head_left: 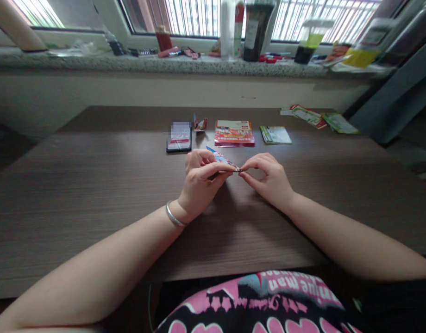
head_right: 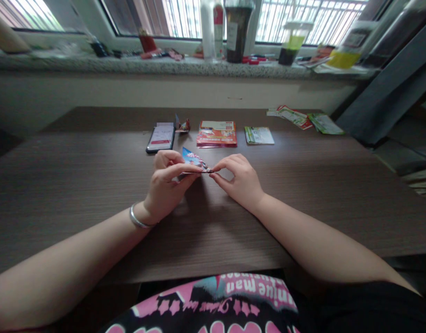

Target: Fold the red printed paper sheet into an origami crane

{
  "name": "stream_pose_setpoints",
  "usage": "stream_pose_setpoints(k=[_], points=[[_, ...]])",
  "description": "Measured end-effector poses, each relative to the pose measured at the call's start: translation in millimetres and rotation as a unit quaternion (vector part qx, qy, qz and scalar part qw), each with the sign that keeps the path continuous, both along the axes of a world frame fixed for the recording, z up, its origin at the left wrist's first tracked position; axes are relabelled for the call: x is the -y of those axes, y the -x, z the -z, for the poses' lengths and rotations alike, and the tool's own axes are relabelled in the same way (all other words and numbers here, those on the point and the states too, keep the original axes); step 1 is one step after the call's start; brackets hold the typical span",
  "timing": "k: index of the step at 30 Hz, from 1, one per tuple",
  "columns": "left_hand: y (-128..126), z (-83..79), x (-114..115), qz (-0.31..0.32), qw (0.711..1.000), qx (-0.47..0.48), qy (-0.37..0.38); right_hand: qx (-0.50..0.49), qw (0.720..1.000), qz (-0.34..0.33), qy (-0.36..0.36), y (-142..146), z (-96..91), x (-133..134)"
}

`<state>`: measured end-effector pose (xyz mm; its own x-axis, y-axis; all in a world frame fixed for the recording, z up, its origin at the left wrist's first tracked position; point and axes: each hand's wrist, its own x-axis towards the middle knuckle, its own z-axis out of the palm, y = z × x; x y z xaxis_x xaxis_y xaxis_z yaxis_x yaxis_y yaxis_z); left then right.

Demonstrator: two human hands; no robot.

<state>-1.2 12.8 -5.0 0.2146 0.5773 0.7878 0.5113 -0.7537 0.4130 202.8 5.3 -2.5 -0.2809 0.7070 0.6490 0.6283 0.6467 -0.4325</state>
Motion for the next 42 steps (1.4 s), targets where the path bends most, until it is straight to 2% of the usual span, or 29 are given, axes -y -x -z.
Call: stream_pose_setpoints(k=[2, 7, 14, 18, 21, 23, 25, 29, 31, 34, 37, 42], points=[[0.9, 1.4, -2.0, -0.001, 1.0, -0.013, 0.01, 0.019, 0.999, 0.003, 0.029, -0.7, 1.8, -1.7], [1.5, 5.4, -7.4, 0.063, 0.997, -0.019, 0.026, -0.005, 0.997, -0.004, 0.071, -1.6, 5.1, -4.1], [-0.4, 15.6, -11.5, 0.085, 0.995, 0.048, 0.035, -0.059, 0.99, 0.004, 0.125, 0.1, 10.4, -5.8], [0.9, 11.8, -12.0, 0.133, 0.99, -0.033, 0.024, -0.103, 0.981, 0.039, 0.159, -1.3, 16.2, -9.1], [2.1, 7.9, -10.2, 0.213, 0.968, -0.118, 0.051, -0.107, 0.979, 0.076, 0.154, -4.9, 20.3, -13.4], [2.6, 6.5, -8.0, 0.234, 0.957, -0.159, 0.066, -0.096, 0.979, 0.096, 0.153, -8.1, 22.0, -16.7], [3.2, 5.8, -5.7, 0.222, 0.956, -0.173, 0.081, -0.091, 0.977, 0.095, 0.17, -11.0, 22.4, -19.3], [4.6, 5.1, -3.7, 0.16, 0.963, -0.165, 0.144, -0.078, 0.975, 0.073, 0.197, -13.6, 20.9, -20.5], [4.9, 5.2, -3.9, 0.149, 0.954, -0.206, 0.162, -0.071, 0.974, 0.073, 0.203, -13.5, 20.4, -19.7], [4.4, 7.6, -3.9, 0.174, 0.932, -0.289, 0.129, -0.073, 0.97, 0.075, 0.218, -13.4, 21.4, -19.8], [3.4, 12.0, -2.1, 0.193, 0.922, -0.325, 0.081, -0.071, 0.971, 0.081, 0.215, -14.8, 24.6, -22.9], [1.7, 14.8, 3.3, 0.165, 0.919, -0.348, 0.081, -0.058, 0.972, 0.093, 0.208, -19.4, 27.7, -30.4]])
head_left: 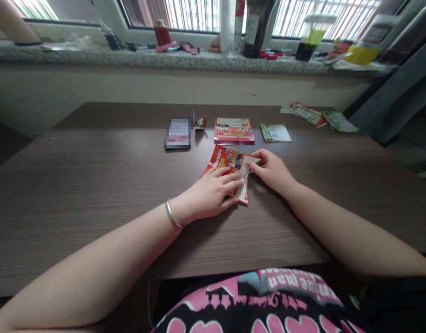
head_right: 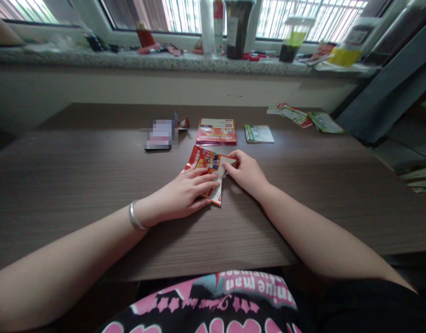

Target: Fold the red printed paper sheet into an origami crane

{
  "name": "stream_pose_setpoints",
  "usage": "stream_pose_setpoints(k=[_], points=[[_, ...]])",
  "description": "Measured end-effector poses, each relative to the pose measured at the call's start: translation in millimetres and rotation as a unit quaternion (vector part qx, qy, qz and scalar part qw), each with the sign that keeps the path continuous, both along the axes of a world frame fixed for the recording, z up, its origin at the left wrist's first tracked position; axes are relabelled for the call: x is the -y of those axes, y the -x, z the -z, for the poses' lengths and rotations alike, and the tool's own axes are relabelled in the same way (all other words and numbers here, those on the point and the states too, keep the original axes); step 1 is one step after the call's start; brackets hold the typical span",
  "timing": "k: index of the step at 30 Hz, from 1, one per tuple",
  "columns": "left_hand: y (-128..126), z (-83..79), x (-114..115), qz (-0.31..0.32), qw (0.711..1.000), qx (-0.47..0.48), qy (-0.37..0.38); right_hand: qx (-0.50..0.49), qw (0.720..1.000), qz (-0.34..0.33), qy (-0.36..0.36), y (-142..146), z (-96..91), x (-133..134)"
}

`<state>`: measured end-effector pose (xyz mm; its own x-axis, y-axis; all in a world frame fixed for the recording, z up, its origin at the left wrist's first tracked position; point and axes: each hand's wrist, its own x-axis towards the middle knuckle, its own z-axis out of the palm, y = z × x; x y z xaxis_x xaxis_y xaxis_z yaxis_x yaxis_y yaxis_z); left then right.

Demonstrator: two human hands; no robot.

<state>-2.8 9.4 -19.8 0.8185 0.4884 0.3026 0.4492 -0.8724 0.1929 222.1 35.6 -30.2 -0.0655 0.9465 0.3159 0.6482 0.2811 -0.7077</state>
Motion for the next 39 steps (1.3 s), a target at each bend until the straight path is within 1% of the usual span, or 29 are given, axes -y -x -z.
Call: stream_pose_setpoints(k=[4, 9, 12, 15, 18, 21, 23, 26, 30, 32, 36, 39], points=[[-2.5, -2.4, 3.2, -0.009, 1.0, -0.011, 0.006, 0.012, 0.999, 0.008, 0.037, -1.3, -4.0, -1.9], [-3.6, -4.2, 3.2, 0.032, 0.999, -0.007, 0.022, 0.036, 0.998, 0.015, 0.053, -0.2, -8.3, -1.5], [-3.6, -4.7, 2.9, 0.034, 0.999, 0.003, 0.021, 0.031, 0.998, 0.012, 0.054, 0.3, -7.6, -1.7], [-4.1, -5.6, 3.9, 0.024, 0.999, -0.013, 0.021, 0.005, 0.998, 0.01, 0.059, -0.1, -4.2, -3.4], [-4.5, -6.8, 5.9, -0.003, 0.998, -0.052, 0.023, -0.045, 0.997, -0.014, 0.069, -2.5, 0.8, -6.7], [-3.9, -7.2, 6.9, -0.021, 0.997, -0.077, 0.009, -0.079, 0.993, -0.044, 0.081, -5.7, 3.6, -8.8], [-3.3, -6.6, 6.9, -0.024, 0.996, -0.083, -0.004, -0.091, 0.991, -0.041, 0.089, -6.6, 2.8, -8.2], [-2.7, -5.5, 6.5, -0.023, 0.996, -0.083, -0.011, -0.076, 0.993, -0.024, 0.09, -5.0, -0.6, -4.6], [-3.1, -5.7, 6.2, -0.022, 0.996, -0.082, -0.007, -0.01, 0.996, -0.027, 0.079, -0.3, -2.6, 0.4], [-3.8, -6.6, 6.2, -0.021, 0.996, -0.083, -0.004, 0.008, 0.997, -0.016, 0.069, 1.5, -1.8, 0.9], [-5.9, -8.6, 7.0, -0.022, 0.997, -0.081, 0.002, -0.001, 0.998, 0.006, 0.059, 3.1, -0.6, -1.9], [-7.0, -10.3, 9.7, -0.026, 0.996, -0.082, 0.01, -0.022, 0.998, 0.009, 0.062, 3.3, -1.9, -4.6]])
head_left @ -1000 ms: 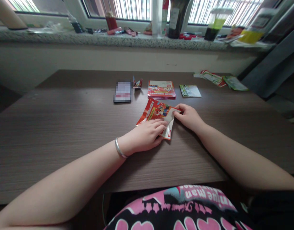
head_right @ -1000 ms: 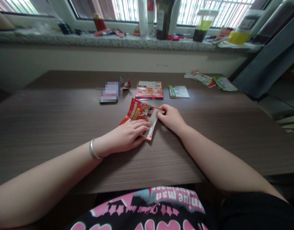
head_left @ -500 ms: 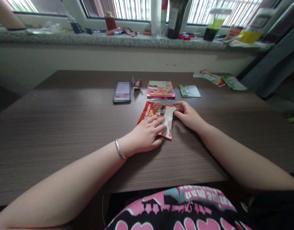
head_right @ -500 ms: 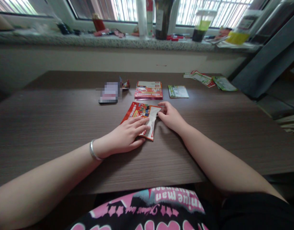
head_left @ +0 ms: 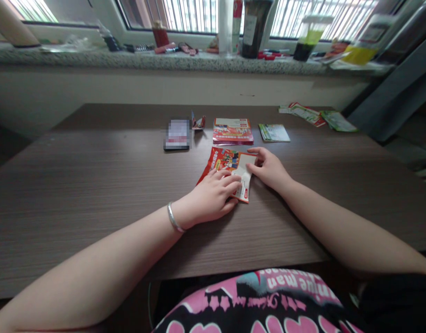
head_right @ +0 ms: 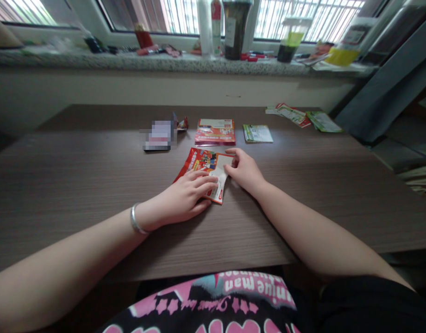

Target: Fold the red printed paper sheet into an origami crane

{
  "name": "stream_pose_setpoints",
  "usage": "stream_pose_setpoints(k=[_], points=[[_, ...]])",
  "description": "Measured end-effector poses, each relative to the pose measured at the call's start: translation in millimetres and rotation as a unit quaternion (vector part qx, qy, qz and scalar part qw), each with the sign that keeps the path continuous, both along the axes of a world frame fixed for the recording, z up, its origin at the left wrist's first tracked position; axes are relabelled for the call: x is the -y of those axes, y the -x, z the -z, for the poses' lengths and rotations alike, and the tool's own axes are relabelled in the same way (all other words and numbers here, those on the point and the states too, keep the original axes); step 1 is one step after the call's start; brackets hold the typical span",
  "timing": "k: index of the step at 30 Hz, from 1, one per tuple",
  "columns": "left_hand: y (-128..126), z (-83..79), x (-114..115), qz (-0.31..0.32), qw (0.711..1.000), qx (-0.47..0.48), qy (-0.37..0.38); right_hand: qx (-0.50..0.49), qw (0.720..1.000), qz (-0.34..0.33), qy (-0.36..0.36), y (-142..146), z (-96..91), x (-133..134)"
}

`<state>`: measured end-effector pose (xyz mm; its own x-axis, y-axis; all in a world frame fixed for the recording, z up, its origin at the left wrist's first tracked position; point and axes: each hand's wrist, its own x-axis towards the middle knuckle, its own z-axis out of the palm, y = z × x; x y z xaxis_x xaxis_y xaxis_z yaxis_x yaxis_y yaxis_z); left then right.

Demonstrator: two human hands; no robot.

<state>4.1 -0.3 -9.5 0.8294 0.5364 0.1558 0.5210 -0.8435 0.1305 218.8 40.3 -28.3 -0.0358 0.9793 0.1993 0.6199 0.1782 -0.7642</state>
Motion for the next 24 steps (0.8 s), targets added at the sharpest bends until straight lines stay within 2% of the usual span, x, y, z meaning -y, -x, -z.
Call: stream_pose_setpoints(k=[8, 18, 24], points=[[1.6, -0.9, 4.4, -0.056, 0.998, -0.025, 0.004, -0.025, 0.999, -0.006, -0.022, -1.3, -5.3, 3.0], [3.9, 5.0, 0.4, -0.07, 0.997, -0.043, -0.007, -0.003, 0.994, -0.048, -0.1, 5.3, -10.3, 14.9], [3.7, 4.8, -2.1, -0.085, 0.996, -0.033, 0.004, 0.016, 0.995, -0.036, -0.093, 4.2, -15.6, 16.7]])
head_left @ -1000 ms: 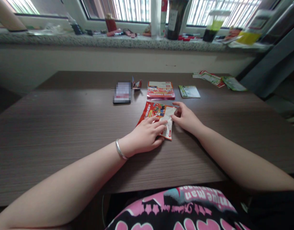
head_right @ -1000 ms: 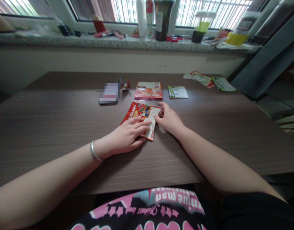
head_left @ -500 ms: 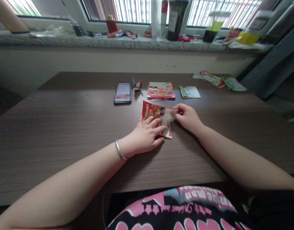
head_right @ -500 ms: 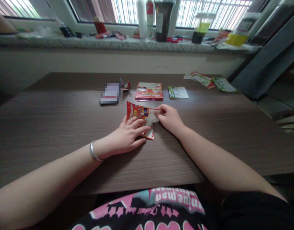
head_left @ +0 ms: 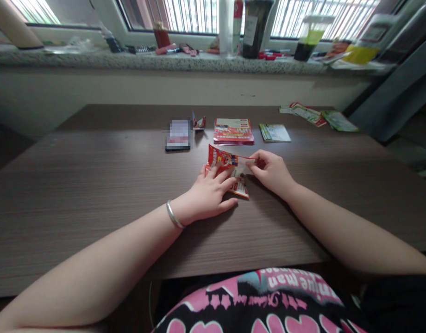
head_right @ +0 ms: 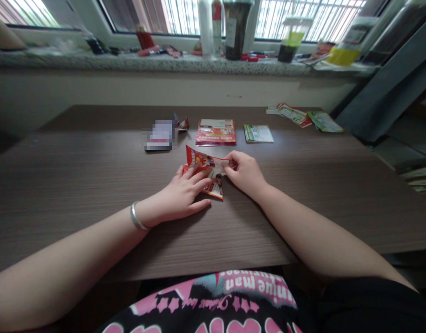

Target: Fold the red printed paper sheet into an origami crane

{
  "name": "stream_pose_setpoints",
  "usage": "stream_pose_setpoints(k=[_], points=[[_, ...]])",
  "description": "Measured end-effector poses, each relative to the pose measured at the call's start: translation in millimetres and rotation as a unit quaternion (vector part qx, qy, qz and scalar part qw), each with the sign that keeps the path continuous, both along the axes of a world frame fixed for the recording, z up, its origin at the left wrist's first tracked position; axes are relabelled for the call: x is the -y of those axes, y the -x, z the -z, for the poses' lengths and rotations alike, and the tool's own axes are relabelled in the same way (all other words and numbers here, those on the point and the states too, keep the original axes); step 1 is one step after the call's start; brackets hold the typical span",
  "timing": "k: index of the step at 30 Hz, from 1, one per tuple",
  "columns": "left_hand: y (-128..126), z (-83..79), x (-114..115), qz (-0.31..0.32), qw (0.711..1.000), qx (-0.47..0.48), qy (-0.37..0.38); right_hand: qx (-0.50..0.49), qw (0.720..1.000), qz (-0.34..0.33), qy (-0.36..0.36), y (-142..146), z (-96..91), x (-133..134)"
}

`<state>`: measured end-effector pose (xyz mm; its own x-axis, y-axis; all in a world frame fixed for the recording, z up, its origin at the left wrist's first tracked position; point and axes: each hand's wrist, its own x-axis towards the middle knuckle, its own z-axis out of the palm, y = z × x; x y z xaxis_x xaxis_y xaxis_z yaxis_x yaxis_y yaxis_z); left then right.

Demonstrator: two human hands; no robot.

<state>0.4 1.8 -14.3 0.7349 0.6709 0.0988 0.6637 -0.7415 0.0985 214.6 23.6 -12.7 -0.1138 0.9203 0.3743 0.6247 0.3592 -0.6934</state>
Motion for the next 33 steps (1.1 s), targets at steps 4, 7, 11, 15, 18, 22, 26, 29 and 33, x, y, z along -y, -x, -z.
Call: stream_pose_setpoints(k=[4, 7, 11, 15, 18, 22, 26, 29, 33], points=[[1.5, 1.4, -2.4, -0.001, 1.0, 0.017, -0.001, -0.024, 0.999, -0.007, 0.03, -1.1, 0.9, -1.2], [2.6, 2.6, -4.0, 0.009, 1.0, 0.025, 0.003, -0.046, 0.997, -0.017, 0.056, -0.5, 2.4, -2.2], [3.3, 2.3, -6.1, 0.026, 0.999, 0.035, 0.015, -0.085, 0.992, -0.05, 0.08, -0.4, 5.0, -4.2], [3.1, 1.1, -7.5, 0.032, 0.999, 0.032, 0.015, -0.104, 0.987, -0.09, 0.088, -2.1, 7.9, -5.4], [2.7, 0.6, -8.1, 0.037, 0.999, 0.034, 0.014, -0.105, 0.985, -0.113, 0.078, -2.4, 8.6, -5.4], [2.6, 0.9, -8.8, 0.039, 0.998, 0.037, 0.011, -0.073, 0.99, -0.097, 0.066, -0.1, 8.0, -5.3], [2.6, 1.3, -9.2, 0.04, 0.999, 0.035, 0.011, -0.054, 0.995, -0.063, 0.056, 2.7, 7.2, -5.6], [2.5, 1.1, -8.9, 0.036, 0.999, 0.038, 0.014, -0.041, 0.998, -0.021, 0.047, 3.7, 7.1, -6.5], [2.6, 0.7, -8.2, 0.027, 0.999, 0.044, 0.013, -0.043, 0.997, 0.001, 0.065, 2.7, 9.2, -8.3]])
